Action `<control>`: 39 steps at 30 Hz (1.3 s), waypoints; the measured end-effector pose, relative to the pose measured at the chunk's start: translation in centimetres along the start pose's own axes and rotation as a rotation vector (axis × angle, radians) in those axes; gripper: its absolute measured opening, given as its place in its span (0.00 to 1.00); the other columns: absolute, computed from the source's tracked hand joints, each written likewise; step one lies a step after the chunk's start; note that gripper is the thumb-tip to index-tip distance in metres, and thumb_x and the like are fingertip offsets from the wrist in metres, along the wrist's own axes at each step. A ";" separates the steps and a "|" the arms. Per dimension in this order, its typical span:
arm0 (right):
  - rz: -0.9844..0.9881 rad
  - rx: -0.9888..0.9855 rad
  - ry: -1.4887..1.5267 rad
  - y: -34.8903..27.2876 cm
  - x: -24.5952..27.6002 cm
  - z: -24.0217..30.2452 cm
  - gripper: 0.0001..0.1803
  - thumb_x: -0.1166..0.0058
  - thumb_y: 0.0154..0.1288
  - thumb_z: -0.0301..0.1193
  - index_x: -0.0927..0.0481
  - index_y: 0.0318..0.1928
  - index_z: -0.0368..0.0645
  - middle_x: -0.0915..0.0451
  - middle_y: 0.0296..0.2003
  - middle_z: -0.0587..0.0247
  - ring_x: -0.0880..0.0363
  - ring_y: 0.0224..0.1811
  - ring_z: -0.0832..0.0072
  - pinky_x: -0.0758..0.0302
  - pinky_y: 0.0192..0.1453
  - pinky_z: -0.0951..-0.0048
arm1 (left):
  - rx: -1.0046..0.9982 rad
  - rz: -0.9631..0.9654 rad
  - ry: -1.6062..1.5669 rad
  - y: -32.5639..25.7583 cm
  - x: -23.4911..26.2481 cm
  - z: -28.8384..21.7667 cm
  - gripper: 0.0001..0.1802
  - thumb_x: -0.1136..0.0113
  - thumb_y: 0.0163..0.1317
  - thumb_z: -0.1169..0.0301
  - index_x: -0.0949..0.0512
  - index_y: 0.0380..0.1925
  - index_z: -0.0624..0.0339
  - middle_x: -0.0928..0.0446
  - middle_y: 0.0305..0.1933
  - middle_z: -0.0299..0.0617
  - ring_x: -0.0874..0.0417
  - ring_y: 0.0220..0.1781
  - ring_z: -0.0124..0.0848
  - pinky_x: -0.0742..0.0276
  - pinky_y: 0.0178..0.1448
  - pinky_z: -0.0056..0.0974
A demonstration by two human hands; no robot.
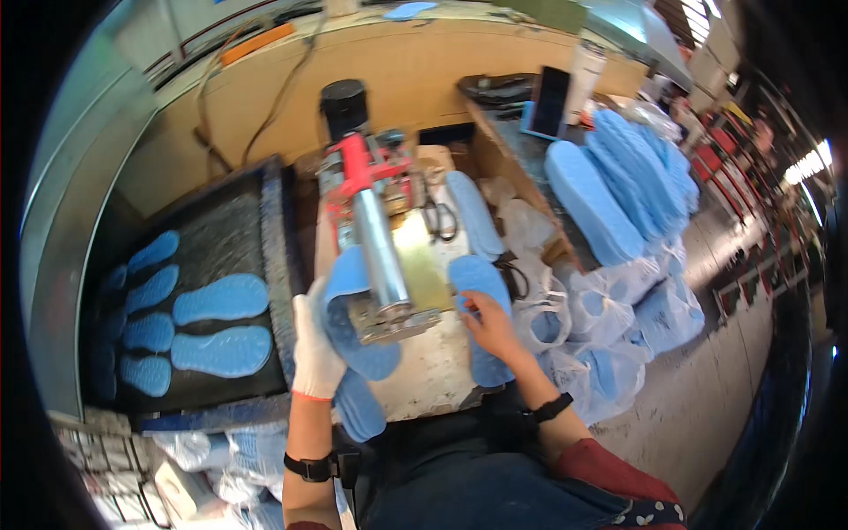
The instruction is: Heat processing shoe insoles and inspecting finished sandals.
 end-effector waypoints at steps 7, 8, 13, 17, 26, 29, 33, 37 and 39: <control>0.294 -0.026 0.087 -0.7 -5.1 4.3 0.14 0.44 0.63 0.28 0.24 0.48 0.38 0.21 0.35 0.51 0.21 0.34 0.59 0.24 0.36 0.66 | 0.239 -0.104 -0.178 -6.6 1.5 -0.4 0.34 0.64 0.71 0.43 0.31 0.59 0.62 0.24 0.53 0.45 0.22 0.52 0.38 0.27 0.60 0.45; 0.365 -0.011 0.086 -0.8 -6.4 5.2 0.13 0.45 0.64 0.29 0.24 0.47 0.38 0.21 0.35 0.53 0.22 0.34 0.62 0.25 0.36 0.66 | 0.224 -0.105 -0.234 -7.3 1.8 -0.8 0.30 0.62 0.72 0.46 0.31 0.60 0.59 0.24 0.55 0.43 0.23 0.54 0.37 0.27 0.61 0.43; 0.539 0.054 0.164 -0.6 -12.9 7.1 0.28 0.43 0.64 0.36 0.34 0.61 0.42 0.25 0.49 0.51 0.22 0.34 0.65 0.25 0.36 0.68 | -0.034 -0.249 -0.227 -5.4 2.9 -6.1 0.25 0.59 0.72 0.52 0.30 0.58 0.58 0.26 0.56 0.40 0.24 0.56 0.36 0.28 0.61 0.40; 0.523 0.041 0.022 -0.3 -15.4 11.0 0.44 0.37 0.58 0.46 0.44 0.68 0.43 0.33 0.58 0.50 0.21 0.39 0.63 0.23 0.43 0.63 | -0.350 -0.371 -0.179 0.0 6.3 -12.4 0.25 0.60 0.72 0.53 0.28 0.53 0.62 0.24 0.54 0.41 0.24 0.57 0.37 0.30 0.62 0.37; 0.598 0.058 -0.152 -1.1 -16.6 11.3 0.60 0.32 0.47 0.55 0.52 0.72 0.45 0.40 0.64 0.48 0.20 0.45 0.60 0.22 0.48 0.59 | -0.378 -0.897 -0.096 11.9 15.0 -19.3 0.38 0.61 0.68 0.44 0.35 0.63 0.67 0.33 0.67 0.48 0.29 0.65 0.42 0.35 0.68 0.41; 0.604 0.096 -0.156 -1.9 -16.7 12.0 0.60 0.31 0.47 0.52 0.53 0.72 0.44 0.43 0.66 0.47 0.20 0.47 0.58 0.22 0.50 0.59 | -0.299 -1.010 -0.057 13.2 18.5 -19.3 0.39 0.62 0.67 0.43 0.37 0.65 0.65 0.38 0.71 0.48 0.33 0.68 0.44 0.38 0.69 0.41; 0.608 0.101 -0.012 -2.3 -16.9 11.9 0.52 0.36 0.53 0.40 0.54 0.72 0.43 0.38 0.63 0.45 0.20 0.48 0.58 0.22 0.50 0.60 | -0.414 -0.994 0.104 12.4 20.3 -21.1 0.42 0.61 0.67 0.42 0.36 0.62 0.73 0.36 0.69 0.53 0.32 0.68 0.42 0.39 0.69 0.40; 0.784 -0.165 0.359 -2.9 -14.6 14.5 0.39 0.44 0.57 0.28 0.44 0.69 0.43 0.27 0.55 0.45 0.20 0.47 0.57 0.25 0.49 0.62 | -0.511 -0.450 0.795 4.2 27.5 -26.6 0.15 0.60 0.68 0.70 0.36 0.53 0.59 0.25 0.48 0.43 0.24 0.53 0.32 0.30 0.46 0.43; 0.491 -0.150 0.200 -0.5 -10.7 6.2 0.33 0.47 0.58 0.28 0.37 0.65 0.43 0.25 0.53 0.44 0.20 0.46 0.55 0.25 0.49 0.62 | -0.545 -0.359 0.097 5.9 8.6 -18.1 0.24 0.62 0.71 0.68 0.43 0.65 0.65 0.35 0.65 0.55 0.34 0.67 0.47 0.34 0.66 0.45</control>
Point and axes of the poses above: each hand's wrist, its own y-axis towards the middle knuckle, its own x-axis out of the back of the hand, z = x × y, the point moved 5 cm from there along y, towards the middle knuckle
